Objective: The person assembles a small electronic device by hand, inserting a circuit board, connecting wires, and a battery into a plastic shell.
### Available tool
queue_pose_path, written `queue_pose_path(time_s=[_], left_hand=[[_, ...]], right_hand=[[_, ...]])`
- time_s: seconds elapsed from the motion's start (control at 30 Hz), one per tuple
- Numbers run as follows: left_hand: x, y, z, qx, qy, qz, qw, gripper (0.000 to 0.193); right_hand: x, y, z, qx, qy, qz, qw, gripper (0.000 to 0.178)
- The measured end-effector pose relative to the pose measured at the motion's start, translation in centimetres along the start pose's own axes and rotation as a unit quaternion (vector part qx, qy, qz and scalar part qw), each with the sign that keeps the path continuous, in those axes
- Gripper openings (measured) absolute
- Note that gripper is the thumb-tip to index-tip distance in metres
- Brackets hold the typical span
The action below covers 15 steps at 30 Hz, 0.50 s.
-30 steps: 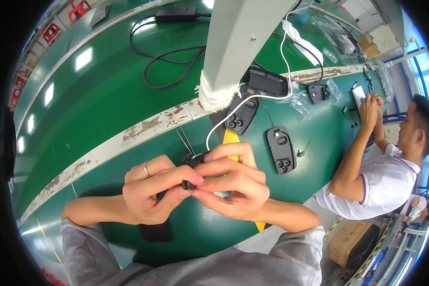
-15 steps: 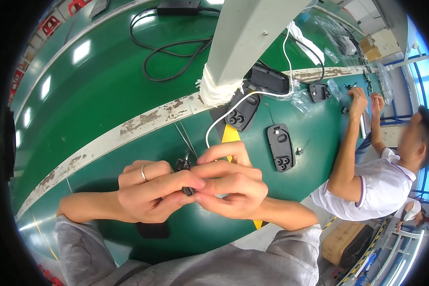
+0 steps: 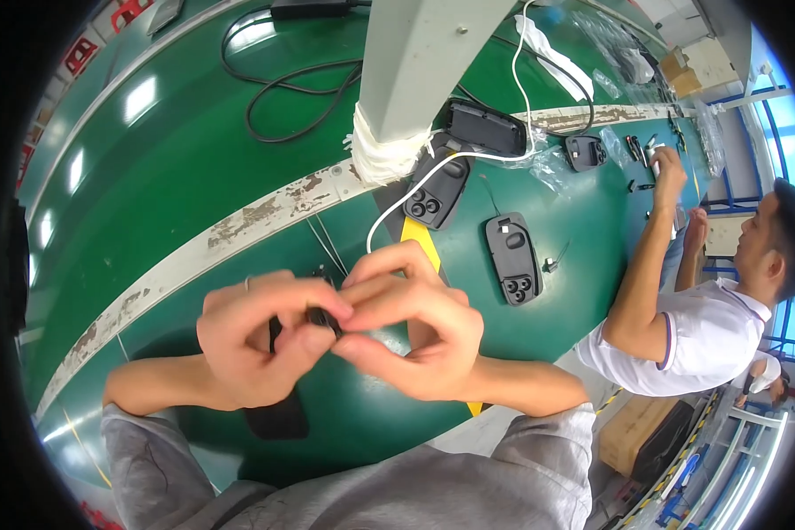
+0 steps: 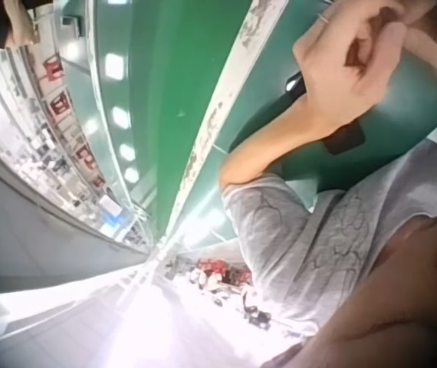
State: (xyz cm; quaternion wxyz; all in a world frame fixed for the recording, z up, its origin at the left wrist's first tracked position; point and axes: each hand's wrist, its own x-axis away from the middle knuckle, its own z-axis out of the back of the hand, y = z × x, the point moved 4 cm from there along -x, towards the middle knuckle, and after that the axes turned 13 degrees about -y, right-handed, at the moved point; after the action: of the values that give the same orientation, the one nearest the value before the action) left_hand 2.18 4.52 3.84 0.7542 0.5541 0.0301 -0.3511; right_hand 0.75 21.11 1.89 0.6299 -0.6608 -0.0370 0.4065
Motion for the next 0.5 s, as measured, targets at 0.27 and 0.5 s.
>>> queue_pose_path(time_s=[0.27, 0.5], left_hand=[[-0.5, -2.1, 0.0, 0.431, 0.011, 0.267, 0.862, 0.022], [-0.1, -2.2, -0.5, 0.417, 0.017, 0.259, 0.871, 0.019]], right_hand=[[0.0, 0.7, 1.1, 0.032, -0.04, -0.054, 0.997, 0.03], [0.1, 0.9, 1.3, 0.05, -0.04, -0.047, 0.997, 0.03]])
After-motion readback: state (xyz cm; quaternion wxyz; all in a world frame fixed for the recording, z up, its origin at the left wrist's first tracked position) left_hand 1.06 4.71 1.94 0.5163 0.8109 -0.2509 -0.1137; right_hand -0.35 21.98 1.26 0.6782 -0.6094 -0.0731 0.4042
